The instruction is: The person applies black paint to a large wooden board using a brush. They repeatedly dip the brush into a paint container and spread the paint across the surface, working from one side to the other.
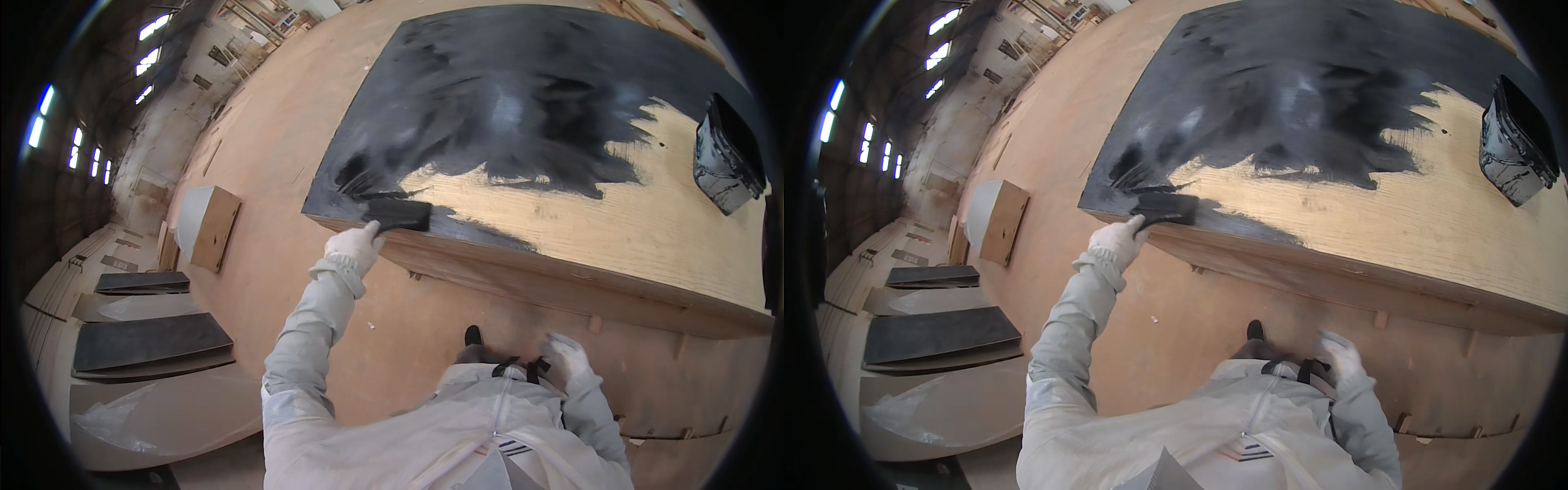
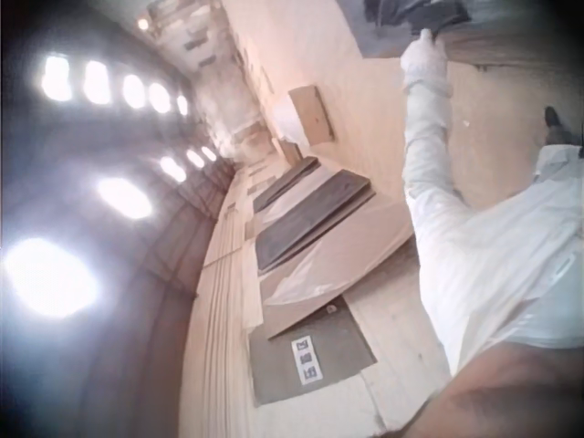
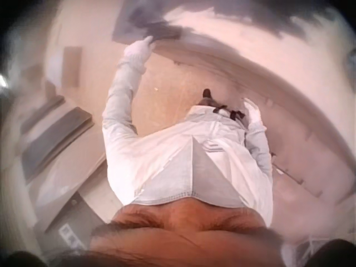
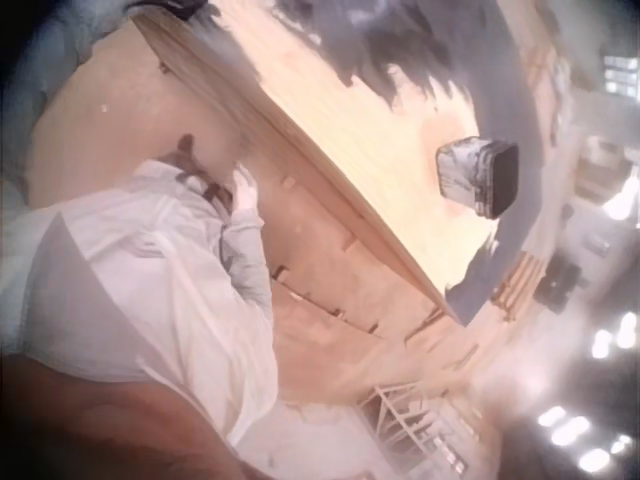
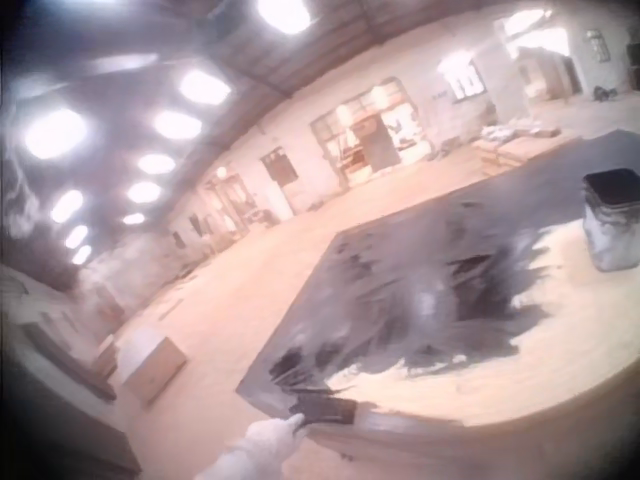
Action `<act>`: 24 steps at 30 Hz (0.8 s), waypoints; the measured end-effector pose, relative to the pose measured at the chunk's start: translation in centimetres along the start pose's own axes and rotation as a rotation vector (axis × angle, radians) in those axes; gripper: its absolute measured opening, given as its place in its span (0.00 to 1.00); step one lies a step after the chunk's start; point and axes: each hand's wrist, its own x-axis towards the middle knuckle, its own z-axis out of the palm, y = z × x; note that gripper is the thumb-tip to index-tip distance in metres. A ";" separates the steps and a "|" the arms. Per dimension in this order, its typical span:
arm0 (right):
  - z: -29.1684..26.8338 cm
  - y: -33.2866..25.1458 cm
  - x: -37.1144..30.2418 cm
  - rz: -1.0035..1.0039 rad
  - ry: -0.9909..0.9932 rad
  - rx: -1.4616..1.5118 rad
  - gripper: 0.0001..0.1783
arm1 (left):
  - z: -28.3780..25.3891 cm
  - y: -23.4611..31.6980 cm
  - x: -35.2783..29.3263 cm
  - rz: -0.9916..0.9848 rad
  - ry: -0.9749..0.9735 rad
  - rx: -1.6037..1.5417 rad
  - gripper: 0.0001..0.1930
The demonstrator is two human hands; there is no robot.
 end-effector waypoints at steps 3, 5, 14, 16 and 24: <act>-9.0 2.7 -2.7 0.224 0.425 -0.073 0.24 | 0.8 -2.5 1.0 0.051 0.040 0.008 0.21; -14.6 5.7 -3.6 0.224 0.573 -0.028 0.23 | 0.0 -2.6 3.0 0.025 0.006 0.010 0.20; -19.6 9.9 -1.0 0.152 0.722 -0.004 0.14 | -0.5 -0.2 2.5 -0.018 -0.041 -0.016 0.22; -20.0 10.9 -1.1 0.168 0.650 -0.069 0.23 | -1.4 3.3 2.2 0.037 -0.063 -0.043 0.23; -18.3 9.9 -2.0 0.332 0.691 -0.121 0.16 | 0.6 2.9 1.1 0.074 -0.038 -0.027 0.20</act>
